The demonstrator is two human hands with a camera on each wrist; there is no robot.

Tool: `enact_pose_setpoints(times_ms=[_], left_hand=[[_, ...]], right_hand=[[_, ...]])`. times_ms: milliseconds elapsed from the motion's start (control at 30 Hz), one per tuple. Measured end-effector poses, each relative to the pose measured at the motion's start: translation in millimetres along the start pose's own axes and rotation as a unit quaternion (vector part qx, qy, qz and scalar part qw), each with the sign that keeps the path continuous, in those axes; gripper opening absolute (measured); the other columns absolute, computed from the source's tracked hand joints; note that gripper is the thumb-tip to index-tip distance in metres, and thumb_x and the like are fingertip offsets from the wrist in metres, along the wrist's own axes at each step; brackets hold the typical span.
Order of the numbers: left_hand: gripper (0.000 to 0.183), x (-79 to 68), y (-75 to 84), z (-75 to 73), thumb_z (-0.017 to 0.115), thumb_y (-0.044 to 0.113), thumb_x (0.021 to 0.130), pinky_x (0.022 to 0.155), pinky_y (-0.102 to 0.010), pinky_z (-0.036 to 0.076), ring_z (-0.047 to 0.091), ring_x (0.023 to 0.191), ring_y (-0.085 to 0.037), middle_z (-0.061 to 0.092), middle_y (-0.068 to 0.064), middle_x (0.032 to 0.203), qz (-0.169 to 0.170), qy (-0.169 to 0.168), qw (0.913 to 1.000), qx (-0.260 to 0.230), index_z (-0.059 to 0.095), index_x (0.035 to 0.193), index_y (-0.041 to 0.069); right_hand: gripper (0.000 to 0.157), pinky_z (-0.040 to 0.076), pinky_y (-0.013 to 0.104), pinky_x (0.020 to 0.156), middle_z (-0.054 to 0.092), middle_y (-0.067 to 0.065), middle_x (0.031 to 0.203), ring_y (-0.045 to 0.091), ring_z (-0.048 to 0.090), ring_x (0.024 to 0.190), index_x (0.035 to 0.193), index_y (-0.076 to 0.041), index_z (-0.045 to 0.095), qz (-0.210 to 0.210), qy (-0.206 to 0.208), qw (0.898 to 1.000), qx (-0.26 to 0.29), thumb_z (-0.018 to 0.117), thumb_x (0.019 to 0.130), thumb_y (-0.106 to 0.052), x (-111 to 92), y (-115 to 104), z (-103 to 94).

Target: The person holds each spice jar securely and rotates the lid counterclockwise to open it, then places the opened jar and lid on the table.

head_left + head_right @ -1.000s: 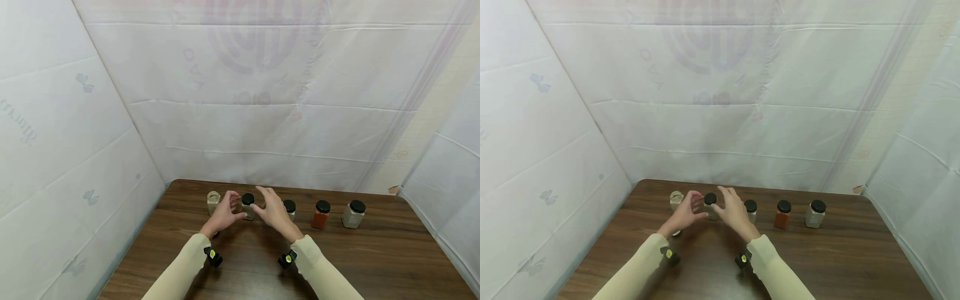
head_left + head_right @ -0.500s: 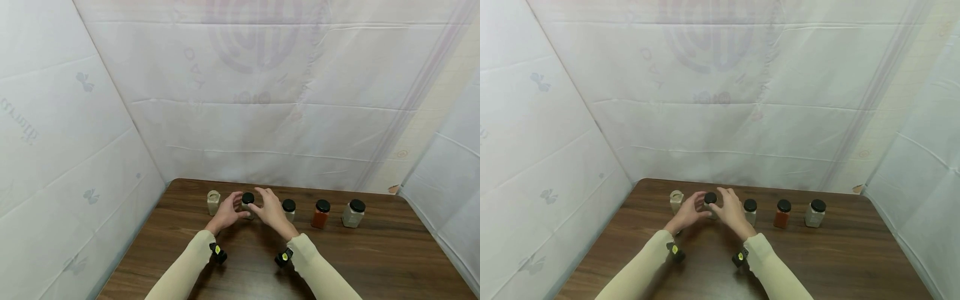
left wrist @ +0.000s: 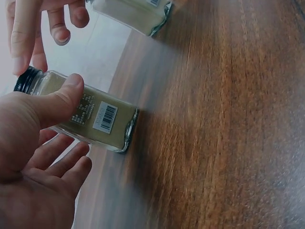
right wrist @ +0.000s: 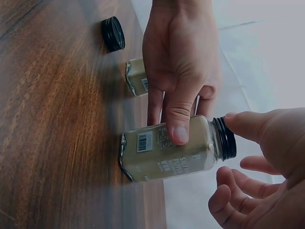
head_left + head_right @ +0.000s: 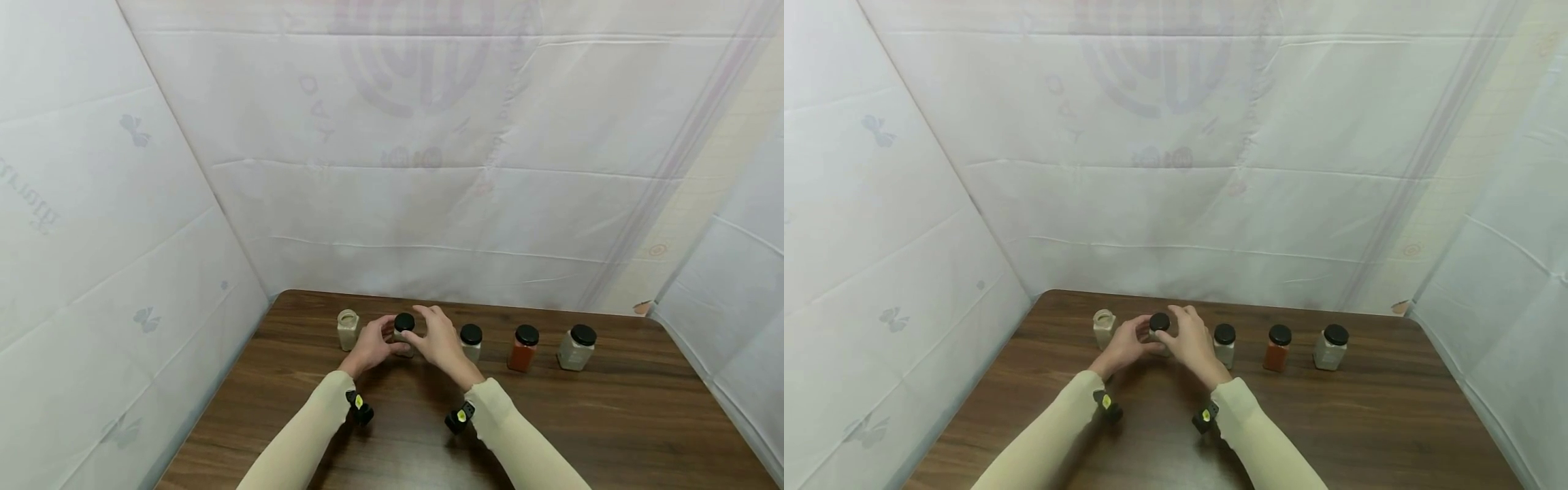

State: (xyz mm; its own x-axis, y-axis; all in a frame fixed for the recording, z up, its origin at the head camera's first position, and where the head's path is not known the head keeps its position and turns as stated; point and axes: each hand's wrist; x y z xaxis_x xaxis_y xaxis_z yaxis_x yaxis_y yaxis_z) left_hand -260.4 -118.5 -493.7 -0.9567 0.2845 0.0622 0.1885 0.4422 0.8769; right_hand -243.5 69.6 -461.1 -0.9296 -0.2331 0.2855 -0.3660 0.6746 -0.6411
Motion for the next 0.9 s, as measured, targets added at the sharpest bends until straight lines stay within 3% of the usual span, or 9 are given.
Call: enact_pose_setpoints(times_ms=[133, 367, 533, 700, 900], left_hand=[[0.055, 1.0, -0.5, -0.3, 0.082, 0.008, 0.088, 0.108, -0.046, 0.047, 0.058, 0.131, -0.035, 0.062, -0.019, 0.138, 0.003, 0.002, 1.0000, 0.003, 0.060, 0.138, 0.004], [0.047, 2.4, -3.4, 0.7, 0.081, 0.005, 0.089, 0.105, -0.046, 0.050, 0.062, 0.127, -0.035, 0.066, -0.017, 0.132, -0.001, -0.002, 1.0000, 0.004, 0.064, 0.133, 0.004], [0.043, 2.2, -5.1, 0.3, 0.080, 0.002, 0.089, 0.103, -0.044, 0.052, 0.064, 0.124, -0.034, 0.068, -0.016, 0.128, -0.002, -0.003, 1.0000, -0.005, 0.065, 0.130, 0.004], [0.043, 3.3, -7.9, 0.3, 0.080, 0.002, 0.089, 0.101, -0.041, 0.054, 0.065, 0.122, -0.034, 0.069, -0.015, 0.125, 0.001, 0.000, 1.0000, -0.002, 0.066, 0.129, 0.004], [0.045, 3.5, -10.2, 0.7, 0.081, 0.008, 0.089, 0.098, -0.036, 0.055, 0.066, 0.119, -0.032, 0.069, -0.014, 0.125, 0.013, -0.006, 0.9999, 0.009, 0.065, 0.131, 0.004]], right_hand=[[0.059, 0.051, 0.038, 0.068, 0.060, 0.016, 0.129, 0.019, 0.058, 0.077, 0.144, -0.008, 0.058, 0.004, -0.002, 1.000, 0.003, 0.079, 0.093, -0.030, 0.4, 0.8, 0.9], [0.060, 0.056, 0.047, 0.081, 0.060, 0.016, 0.130, 0.034, 0.066, 0.100, 0.144, -0.005, 0.058, 0.005, -0.004, 1.000, 0.009, 0.079, 0.094, -0.030, 0.1, 3.6, 4.4], [0.059, 0.057, 0.046, 0.080, 0.060, 0.015, 0.129, 0.033, 0.066, 0.101, 0.143, -0.005, 0.058, 0.005, -0.001, 1.000, 0.010, 0.079, 0.093, -0.030, 0.3, 3.9, 6.4], [0.059, 0.055, 0.041, 0.073, 0.060, 0.014, 0.129, 0.028, 0.066, 0.090, 0.142, -0.007, 0.059, 0.007, 0.003, 1.000, 0.016, 0.079, 0.093, -0.032, 1.3, 4.0, 9.4], [0.059, 0.055, 0.050, 0.088, 0.062, 0.015, 0.126, 0.037, 0.064, 0.111, 0.140, -0.005, 0.061, 0.008, 0.018, 0.999, 0.049, 0.082, 0.091, -0.031, 1.1, 4.8, 14.4]])
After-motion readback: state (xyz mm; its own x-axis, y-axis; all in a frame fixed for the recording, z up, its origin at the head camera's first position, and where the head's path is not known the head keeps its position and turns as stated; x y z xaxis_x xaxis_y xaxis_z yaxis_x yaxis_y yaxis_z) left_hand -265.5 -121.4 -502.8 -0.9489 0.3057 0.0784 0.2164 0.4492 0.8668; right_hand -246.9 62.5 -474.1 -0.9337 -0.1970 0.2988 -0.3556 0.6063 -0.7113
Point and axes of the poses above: each hand's wrist, its own x-axis towards the middle knuckle, its own z-axis out of the palm, y = z × x
